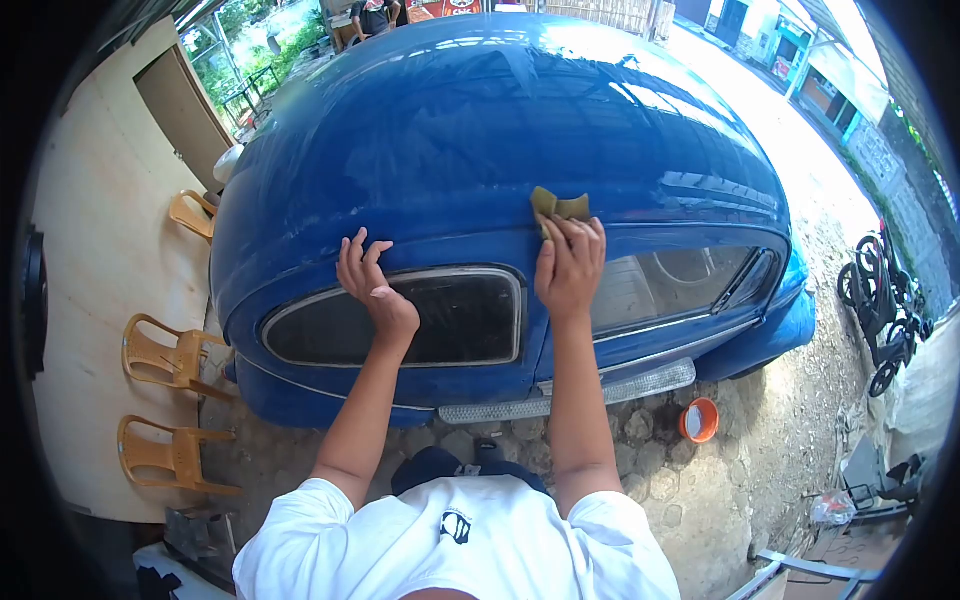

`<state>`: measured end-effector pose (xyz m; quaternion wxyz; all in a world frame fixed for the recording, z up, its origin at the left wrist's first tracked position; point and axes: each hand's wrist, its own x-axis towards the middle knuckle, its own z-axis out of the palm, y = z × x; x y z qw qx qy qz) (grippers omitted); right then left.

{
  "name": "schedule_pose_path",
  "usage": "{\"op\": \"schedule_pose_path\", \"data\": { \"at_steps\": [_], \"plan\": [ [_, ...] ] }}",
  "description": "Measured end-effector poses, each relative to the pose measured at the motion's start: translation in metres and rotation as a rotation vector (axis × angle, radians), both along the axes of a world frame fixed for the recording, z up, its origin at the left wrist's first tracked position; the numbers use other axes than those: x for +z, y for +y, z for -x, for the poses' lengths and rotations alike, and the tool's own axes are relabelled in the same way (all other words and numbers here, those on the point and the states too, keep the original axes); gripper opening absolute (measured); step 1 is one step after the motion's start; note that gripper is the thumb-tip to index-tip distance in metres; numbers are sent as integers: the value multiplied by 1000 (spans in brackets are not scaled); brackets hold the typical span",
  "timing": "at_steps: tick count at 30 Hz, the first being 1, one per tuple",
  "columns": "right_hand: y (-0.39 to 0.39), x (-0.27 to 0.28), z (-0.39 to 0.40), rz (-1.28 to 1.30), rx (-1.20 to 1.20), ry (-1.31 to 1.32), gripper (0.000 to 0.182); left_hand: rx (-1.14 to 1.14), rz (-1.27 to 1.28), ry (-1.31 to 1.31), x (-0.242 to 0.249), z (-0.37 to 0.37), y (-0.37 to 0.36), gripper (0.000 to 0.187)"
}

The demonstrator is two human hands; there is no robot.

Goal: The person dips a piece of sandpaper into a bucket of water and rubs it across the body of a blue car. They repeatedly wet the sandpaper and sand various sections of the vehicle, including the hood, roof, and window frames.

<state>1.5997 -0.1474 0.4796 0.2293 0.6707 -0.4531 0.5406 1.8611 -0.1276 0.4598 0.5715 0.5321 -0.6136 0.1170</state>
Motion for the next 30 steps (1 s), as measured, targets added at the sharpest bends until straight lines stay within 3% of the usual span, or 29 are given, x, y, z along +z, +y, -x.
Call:
{"op": "schedule_pose_path", "data": {
  "at_steps": [5,8,12,14,16,18,19,20,22,23,24,25,27,30],
  "plan": [
    [7,14,-13,18,-32,-184,26,8,5,65,-1,12,1,90],
    [16,25,-49,-42,32,-58,18,-19,0,65,1,10,4,90],
    [28,32,-116,-135,323,-21,18,-112,-47,-15,6,-5,15,79],
    [37,30,-120,-175,454,-45,20,-137,-126,-65,15,-10,31,82],
    [46,26,-109,-176,542,-75,23,-226,-147,-54,6,-16,54,73],
    [78,10,-97,-306,630,-329,33,-383,-185,38,-9,-17,78,63],
    [102,-3,-92,-479,786,-596,39,-493,-232,126,-22,-12,98,60],
    [125,-15,-86,-648,935,-868,47,-614,-317,267,-38,-6,115,64],
    [169,-47,-65,-1097,936,-1514,62,-831,-478,561,-60,13,144,75],
    [191,-53,-52,-1159,955,-1642,66,-923,-572,712,-69,21,160,78],
    [217,-56,-39,-1215,973,-1780,71,-964,-626,694,-86,26,167,78],
    [241,-58,-29,-1265,989,-1927,75,-1051,-696,790,-102,33,176,61],
    [285,-54,-10,-1221,1081,-1936,73,-1057,-907,777,-112,44,199,35],
    [335,-68,11,-1162,992,-1885,70,-1092,-992,833,-105,65,231,22]
  ]
}}
